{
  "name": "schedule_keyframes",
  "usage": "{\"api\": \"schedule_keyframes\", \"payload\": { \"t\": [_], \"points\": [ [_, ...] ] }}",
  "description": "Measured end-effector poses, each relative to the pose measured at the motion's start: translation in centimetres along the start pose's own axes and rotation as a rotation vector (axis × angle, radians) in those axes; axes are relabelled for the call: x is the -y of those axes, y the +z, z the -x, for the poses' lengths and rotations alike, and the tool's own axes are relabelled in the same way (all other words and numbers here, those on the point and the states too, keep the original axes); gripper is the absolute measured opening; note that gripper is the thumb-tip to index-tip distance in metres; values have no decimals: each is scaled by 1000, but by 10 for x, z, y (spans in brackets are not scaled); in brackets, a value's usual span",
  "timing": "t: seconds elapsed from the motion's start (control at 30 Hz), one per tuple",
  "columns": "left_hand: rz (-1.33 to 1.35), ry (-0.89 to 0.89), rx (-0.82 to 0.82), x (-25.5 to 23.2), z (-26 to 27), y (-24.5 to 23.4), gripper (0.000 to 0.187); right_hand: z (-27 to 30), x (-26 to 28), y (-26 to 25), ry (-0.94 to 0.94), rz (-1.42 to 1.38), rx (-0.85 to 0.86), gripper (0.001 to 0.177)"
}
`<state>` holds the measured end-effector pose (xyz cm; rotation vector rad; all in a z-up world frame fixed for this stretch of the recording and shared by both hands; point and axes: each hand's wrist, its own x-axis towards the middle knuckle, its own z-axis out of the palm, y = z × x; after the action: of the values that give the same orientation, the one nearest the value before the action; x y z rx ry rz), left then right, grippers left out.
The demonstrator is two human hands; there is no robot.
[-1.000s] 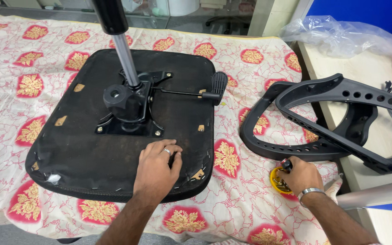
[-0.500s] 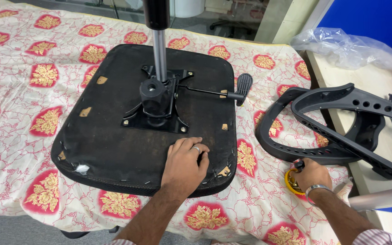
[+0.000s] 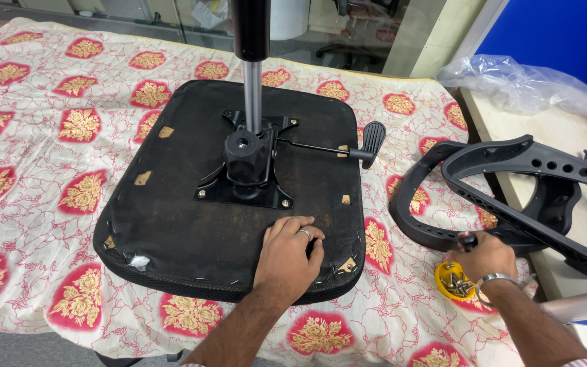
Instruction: The person uses a screwdriver to tighten screws on the underside of an office chair seat, securing the seat to its central gas lift column. The chair is positioned upside down on a patterned cloth, and the person works methodically around the mounting plate.
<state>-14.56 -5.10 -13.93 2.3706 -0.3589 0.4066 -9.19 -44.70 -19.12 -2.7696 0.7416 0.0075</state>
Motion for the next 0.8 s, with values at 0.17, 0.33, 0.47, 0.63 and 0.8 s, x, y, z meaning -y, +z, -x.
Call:
{"api": "schedule_keyframes", "payload": {
  "t": [0.17, 0.33, 0.47, 0.63, 0.8],
  "points": [
    [171, -92, -33, -2, -3, -7, 17, 30, 70, -40, -254, -210, -94, 37],
    [349, -129, -32, -6, -4, -19, 32, 85, 163, -53, -543, -546, 28, 25],
    [507, -151, -11, -13, 0, -28, 41, 126, 210, -38, -592, -799, 295, 25],
    [560, -367, 16, -14, 6, -25, 32, 142, 220, -30, -510, -1005, 438, 26],
    [441, -3, -271, -18, 0, -7, 28, 135, 204, -35, -374, -1082, 441, 27]
  ]
}}
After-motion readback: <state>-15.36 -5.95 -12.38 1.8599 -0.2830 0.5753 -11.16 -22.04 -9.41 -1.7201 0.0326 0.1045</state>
